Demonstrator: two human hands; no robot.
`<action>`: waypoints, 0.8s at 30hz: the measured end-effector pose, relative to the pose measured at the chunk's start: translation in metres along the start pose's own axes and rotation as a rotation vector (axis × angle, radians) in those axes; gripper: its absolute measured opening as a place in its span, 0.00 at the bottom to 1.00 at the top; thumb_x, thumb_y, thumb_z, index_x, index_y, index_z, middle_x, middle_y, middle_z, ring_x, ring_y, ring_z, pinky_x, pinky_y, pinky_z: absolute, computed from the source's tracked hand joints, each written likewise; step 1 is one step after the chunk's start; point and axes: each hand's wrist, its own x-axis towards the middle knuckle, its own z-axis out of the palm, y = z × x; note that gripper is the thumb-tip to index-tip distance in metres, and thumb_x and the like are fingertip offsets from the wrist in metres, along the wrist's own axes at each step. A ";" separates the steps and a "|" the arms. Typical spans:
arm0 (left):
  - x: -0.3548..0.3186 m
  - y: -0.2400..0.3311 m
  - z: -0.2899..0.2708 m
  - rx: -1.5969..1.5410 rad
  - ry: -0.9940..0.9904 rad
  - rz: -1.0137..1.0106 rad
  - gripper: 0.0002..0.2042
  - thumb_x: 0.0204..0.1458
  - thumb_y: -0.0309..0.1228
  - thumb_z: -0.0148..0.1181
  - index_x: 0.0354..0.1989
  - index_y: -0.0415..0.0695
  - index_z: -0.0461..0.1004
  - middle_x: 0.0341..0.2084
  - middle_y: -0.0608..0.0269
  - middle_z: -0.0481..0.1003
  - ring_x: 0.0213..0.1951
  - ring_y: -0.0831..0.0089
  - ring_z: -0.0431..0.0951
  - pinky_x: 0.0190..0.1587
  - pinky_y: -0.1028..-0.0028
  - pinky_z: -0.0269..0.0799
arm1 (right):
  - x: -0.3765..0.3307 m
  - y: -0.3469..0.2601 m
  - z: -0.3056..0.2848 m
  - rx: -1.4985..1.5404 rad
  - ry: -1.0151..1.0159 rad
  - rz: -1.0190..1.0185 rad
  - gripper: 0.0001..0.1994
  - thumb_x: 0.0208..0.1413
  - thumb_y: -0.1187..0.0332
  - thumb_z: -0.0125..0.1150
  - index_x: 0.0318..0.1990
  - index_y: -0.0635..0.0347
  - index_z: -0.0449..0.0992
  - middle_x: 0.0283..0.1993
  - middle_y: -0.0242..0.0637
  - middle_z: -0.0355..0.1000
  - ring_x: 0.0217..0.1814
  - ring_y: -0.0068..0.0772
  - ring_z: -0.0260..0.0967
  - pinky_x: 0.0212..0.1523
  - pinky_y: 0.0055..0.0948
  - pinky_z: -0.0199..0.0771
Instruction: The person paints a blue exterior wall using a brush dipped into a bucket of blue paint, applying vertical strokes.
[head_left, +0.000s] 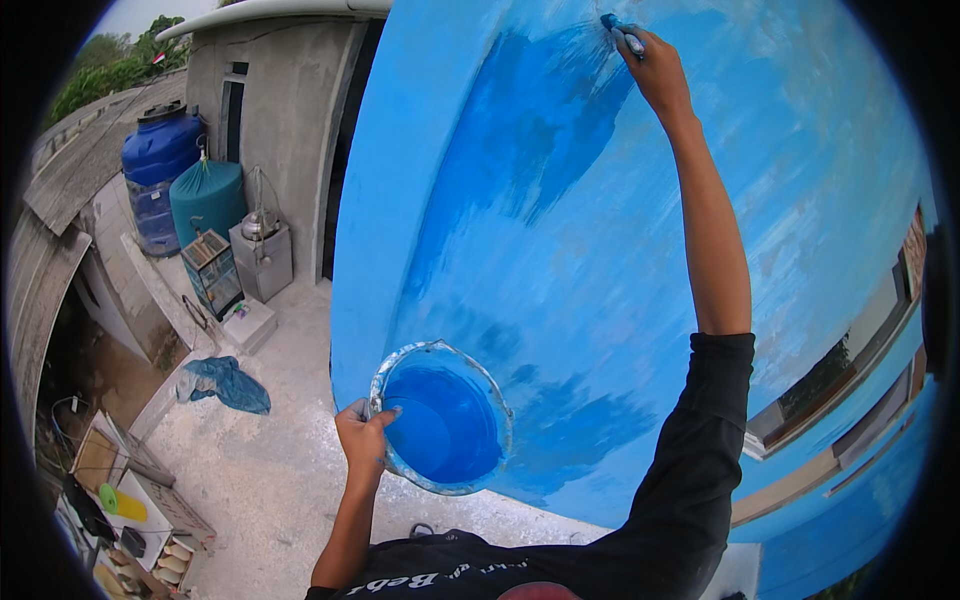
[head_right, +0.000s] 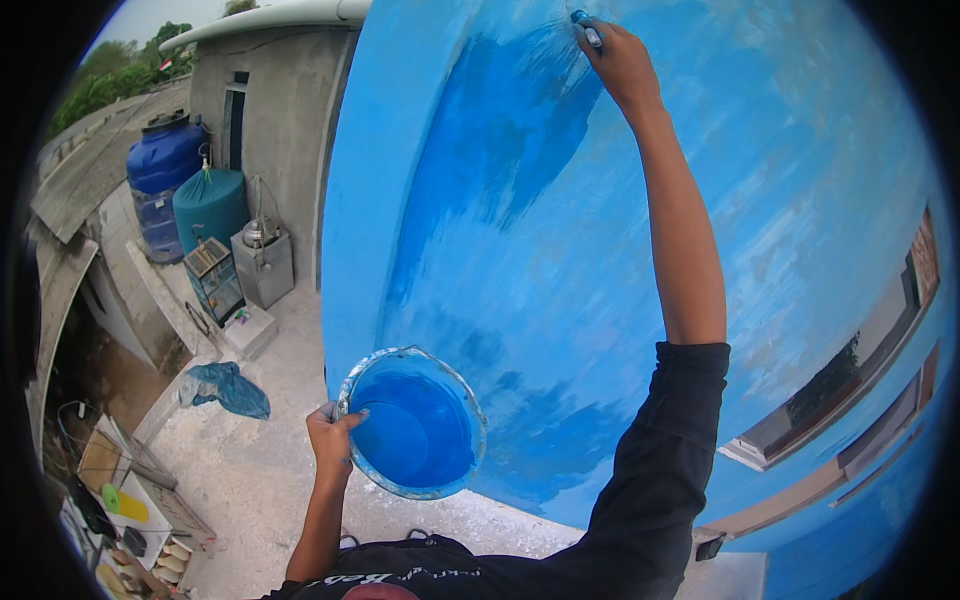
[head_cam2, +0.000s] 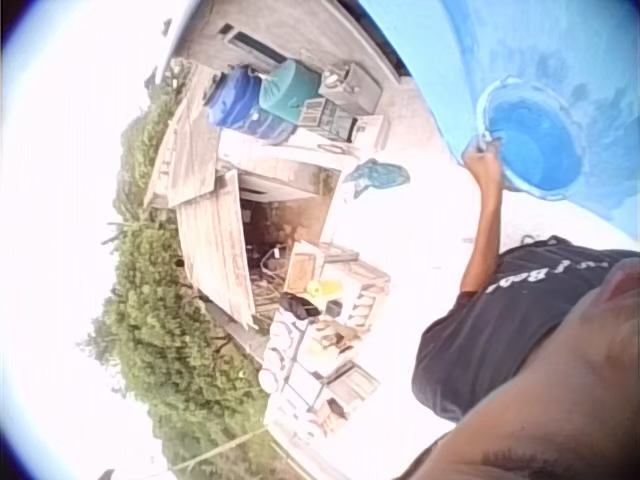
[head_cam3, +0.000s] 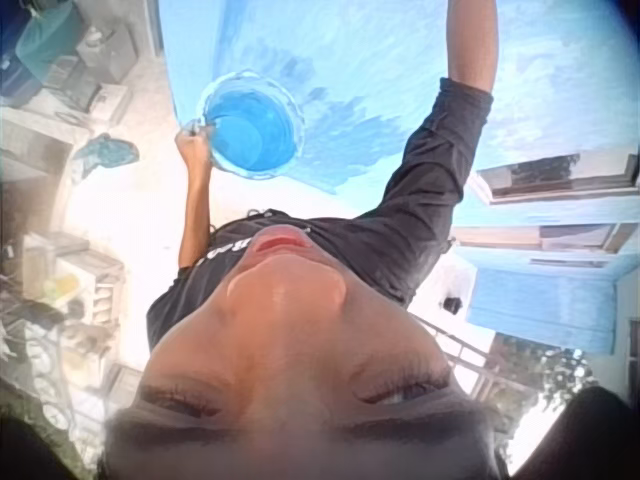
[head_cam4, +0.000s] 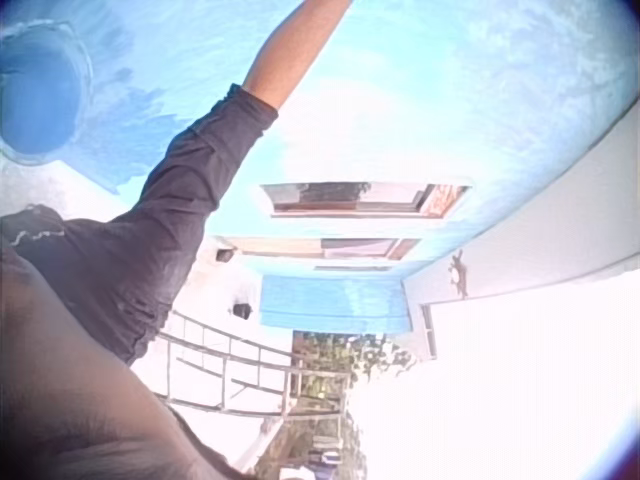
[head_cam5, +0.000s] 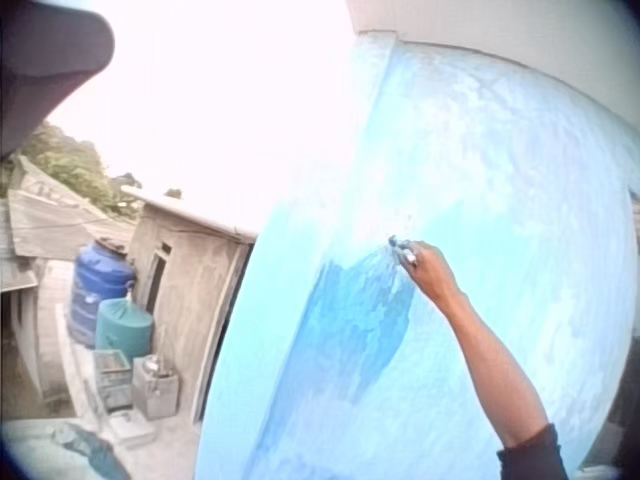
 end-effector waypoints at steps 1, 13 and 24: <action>0.000 0.001 0.001 -0.010 0.003 -0.006 0.03 0.37 0.17 0.62 0.21 0.36 0.74 0.17 0.66 0.73 0.19 0.80 0.68 0.24 0.77 0.64 | 0.000 0.003 0.004 -0.060 0.020 -0.015 0.11 0.60 0.65 0.56 0.43 0.63 0.77 0.37 0.46 0.76 0.33 0.48 0.74 0.36 0.38 0.74; 0.008 -0.006 -0.004 0.057 0.041 -0.016 0.05 0.37 0.17 0.61 0.17 0.38 0.71 0.15 0.67 0.71 0.18 0.80 0.66 0.23 0.78 0.62 | -0.078 -0.072 0.004 0.533 -0.689 0.439 0.15 0.61 0.60 0.55 0.38 0.66 0.79 0.21 0.40 0.71 0.24 0.30 0.68 0.28 0.30 0.69; 0.026 -0.027 -0.019 0.044 0.007 -0.037 0.02 0.36 0.17 0.60 0.21 0.35 0.74 0.17 0.62 0.74 0.18 0.78 0.68 0.24 0.78 0.65 | -0.053 -0.043 0.006 -0.036 -0.221 0.016 0.11 0.55 0.73 0.59 0.46 0.63 0.77 0.38 0.46 0.74 0.35 0.44 0.71 0.37 0.35 0.74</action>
